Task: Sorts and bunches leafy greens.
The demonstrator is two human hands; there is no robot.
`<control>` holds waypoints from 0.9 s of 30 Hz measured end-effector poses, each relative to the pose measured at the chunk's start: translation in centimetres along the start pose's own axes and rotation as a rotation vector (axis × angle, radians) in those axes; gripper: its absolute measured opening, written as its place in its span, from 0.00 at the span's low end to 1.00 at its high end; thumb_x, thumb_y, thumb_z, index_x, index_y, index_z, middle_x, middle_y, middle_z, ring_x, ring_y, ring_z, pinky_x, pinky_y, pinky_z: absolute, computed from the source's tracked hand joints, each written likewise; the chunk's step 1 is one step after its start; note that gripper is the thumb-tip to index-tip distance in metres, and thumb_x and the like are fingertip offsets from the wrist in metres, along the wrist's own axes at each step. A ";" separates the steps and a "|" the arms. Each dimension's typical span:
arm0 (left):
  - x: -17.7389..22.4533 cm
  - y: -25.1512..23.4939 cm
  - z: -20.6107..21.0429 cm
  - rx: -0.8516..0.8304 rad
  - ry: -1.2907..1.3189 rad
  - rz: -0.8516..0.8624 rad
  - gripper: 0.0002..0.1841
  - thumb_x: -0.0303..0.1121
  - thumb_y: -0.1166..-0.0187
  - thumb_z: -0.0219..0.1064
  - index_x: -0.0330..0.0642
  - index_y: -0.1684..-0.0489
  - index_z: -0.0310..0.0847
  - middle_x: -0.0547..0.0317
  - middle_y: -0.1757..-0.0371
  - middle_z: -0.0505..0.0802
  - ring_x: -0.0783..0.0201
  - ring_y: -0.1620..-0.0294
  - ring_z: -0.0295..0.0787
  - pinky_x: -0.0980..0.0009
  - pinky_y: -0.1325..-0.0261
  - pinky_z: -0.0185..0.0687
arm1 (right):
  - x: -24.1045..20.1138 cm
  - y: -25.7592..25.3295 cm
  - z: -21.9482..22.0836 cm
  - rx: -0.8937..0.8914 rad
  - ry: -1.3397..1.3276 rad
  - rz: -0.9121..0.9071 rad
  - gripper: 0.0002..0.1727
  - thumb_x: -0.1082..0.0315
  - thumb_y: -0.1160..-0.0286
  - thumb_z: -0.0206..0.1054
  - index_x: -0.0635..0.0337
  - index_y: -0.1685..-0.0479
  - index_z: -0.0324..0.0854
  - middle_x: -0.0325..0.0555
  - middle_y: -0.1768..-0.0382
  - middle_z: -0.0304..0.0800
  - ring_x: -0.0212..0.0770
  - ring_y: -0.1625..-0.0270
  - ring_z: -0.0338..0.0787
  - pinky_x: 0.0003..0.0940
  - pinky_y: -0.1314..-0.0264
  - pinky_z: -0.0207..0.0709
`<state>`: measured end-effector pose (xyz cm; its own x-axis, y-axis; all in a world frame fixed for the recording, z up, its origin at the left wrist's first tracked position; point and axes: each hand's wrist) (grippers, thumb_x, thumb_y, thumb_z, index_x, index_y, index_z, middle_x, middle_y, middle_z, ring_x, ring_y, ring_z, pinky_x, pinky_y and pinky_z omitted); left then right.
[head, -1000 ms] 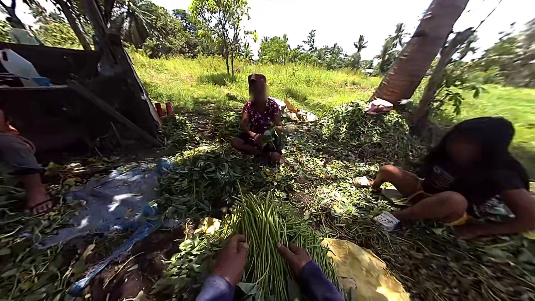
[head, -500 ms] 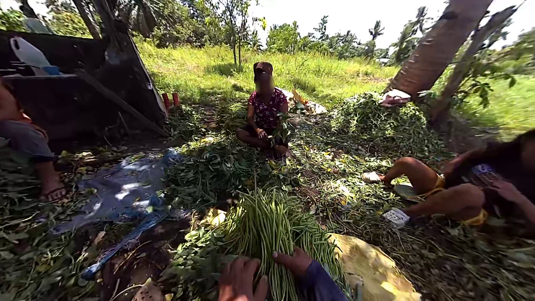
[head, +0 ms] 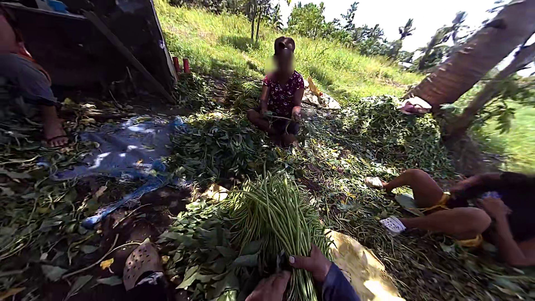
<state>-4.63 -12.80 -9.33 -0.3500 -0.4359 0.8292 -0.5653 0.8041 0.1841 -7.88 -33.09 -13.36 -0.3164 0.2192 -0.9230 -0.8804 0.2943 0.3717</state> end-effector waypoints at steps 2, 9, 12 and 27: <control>-0.7 -0.7 -2.1 0.002 0.167 -0.062 0.26 0.48 0.16 0.65 0.34 0.33 0.85 0.39 0.34 0.89 0.43 0.28 0.82 0.44 0.21 0.72 | -0.1 0.3 -0.2 0.004 0.029 -0.052 0.38 0.70 0.57 0.85 0.68 0.37 0.75 0.49 0.57 0.96 0.40 0.55 0.96 0.39 0.46 0.92; -2.1 -3.4 -2.7 -0.014 0.942 -0.069 0.31 0.35 0.33 0.81 0.33 0.30 0.75 0.53 0.45 0.94 0.62 0.42 0.92 0.60 0.34 0.88 | -0.6 4.8 5.6 0.166 0.530 -0.359 0.42 0.63 0.50 0.86 0.73 0.30 0.76 0.56 0.50 0.94 0.46 0.45 0.94 0.50 0.35 0.86; -2.0 -3.4 -1.8 0.098 1.094 -0.076 0.31 0.30 0.40 0.83 0.33 0.36 0.77 0.54 0.51 0.95 0.62 0.47 0.93 0.60 0.40 0.90 | -1.6 5.2 6.6 0.108 0.686 -0.248 0.51 0.56 0.42 0.84 0.74 0.18 0.64 0.65 0.42 0.91 0.59 0.38 0.92 0.62 0.29 0.80; -5.1 -2.4 -2.4 0.119 1.367 0.211 0.21 0.40 0.44 0.86 0.43 0.54 0.91 0.48 0.57 0.97 0.53 0.55 0.97 0.53 0.46 0.93 | -1.6 6.7 6.4 -0.304 0.866 -0.091 0.55 0.35 0.35 0.75 0.62 0.12 0.60 0.67 0.33 0.86 0.65 0.30 0.86 0.70 0.26 0.73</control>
<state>0.31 -11.57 -12.69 0.5263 0.4812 0.7010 -0.6774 0.7356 0.0036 -10.98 -25.52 -8.79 -0.2877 -0.6014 -0.7453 -0.9309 -0.0072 0.3652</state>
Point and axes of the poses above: each hand's wrist, its own y-axis away from the middle knuckle, its own z-axis out of the palm, x = y × z
